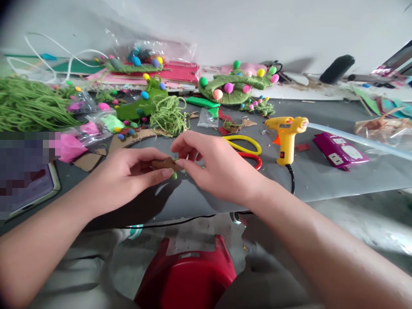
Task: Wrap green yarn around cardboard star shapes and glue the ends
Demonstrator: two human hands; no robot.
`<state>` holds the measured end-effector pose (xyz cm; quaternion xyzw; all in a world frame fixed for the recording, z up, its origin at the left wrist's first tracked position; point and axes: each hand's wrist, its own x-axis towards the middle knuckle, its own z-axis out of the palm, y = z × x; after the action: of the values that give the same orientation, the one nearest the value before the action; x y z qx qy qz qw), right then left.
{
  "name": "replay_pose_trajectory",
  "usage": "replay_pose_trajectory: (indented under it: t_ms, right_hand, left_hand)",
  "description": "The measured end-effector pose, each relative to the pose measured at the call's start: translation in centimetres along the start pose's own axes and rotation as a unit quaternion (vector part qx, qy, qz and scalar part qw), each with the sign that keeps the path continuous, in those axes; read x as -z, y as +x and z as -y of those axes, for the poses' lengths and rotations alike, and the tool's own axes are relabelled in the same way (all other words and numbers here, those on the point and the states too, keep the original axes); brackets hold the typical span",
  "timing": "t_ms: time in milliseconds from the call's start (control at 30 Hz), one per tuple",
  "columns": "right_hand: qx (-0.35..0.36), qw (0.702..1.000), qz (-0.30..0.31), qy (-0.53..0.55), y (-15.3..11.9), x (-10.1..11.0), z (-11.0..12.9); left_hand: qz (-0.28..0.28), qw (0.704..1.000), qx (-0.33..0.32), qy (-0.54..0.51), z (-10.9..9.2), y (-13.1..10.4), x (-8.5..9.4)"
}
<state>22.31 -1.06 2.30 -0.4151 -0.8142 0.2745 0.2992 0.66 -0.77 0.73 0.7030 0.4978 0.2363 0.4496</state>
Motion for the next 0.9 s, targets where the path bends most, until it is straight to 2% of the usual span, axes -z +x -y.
replay_pose_trajectory:
  t_ms: [233, 433, 567, 633, 700, 767, 900]
  right_hand:
    - [-0.034, 0.999, 0.026, -0.031, -0.3, 0.5, 0.5]
    - [-0.071, 0.996, 0.048, -0.015, -0.4, 1.1, 0.3]
    - [-0.08, 0.987, 0.139, -0.023, -0.4, 1.7, -0.3]
    - [-0.091, 0.981, 0.158, -0.066, -0.5, 2.2, -0.7]
    - [-0.114, 0.979, 0.121, -0.121, -0.7, 2.9, -1.2]
    - [-0.147, 0.97, 0.057, -0.187, -0.9, 3.8, -1.7]
    - [-0.223, 0.917, -0.055, -0.327, -1.3, 5.7, -3.0]
  left_hand:
    - [-0.06, 0.998, -0.013, -0.03, 0.7, 0.3, 0.0]
    - [-0.138, 0.99, -0.033, -0.021, 0.8, 0.4, 0.3]
    - [-0.207, 0.976, -0.062, -0.036, 0.8, 0.3, 1.0]
    - [-0.245, 0.964, -0.079, -0.061, 0.9, 0.3, 1.5]
    - [-0.27, 0.957, -0.083, -0.067, 1.0, 0.2, 2.0]
    - [-0.281, 0.956, -0.072, -0.052, 0.9, 0.2, 2.3]
    - [-0.304, 0.951, -0.021, -0.048, 0.1, 0.2, 2.4]
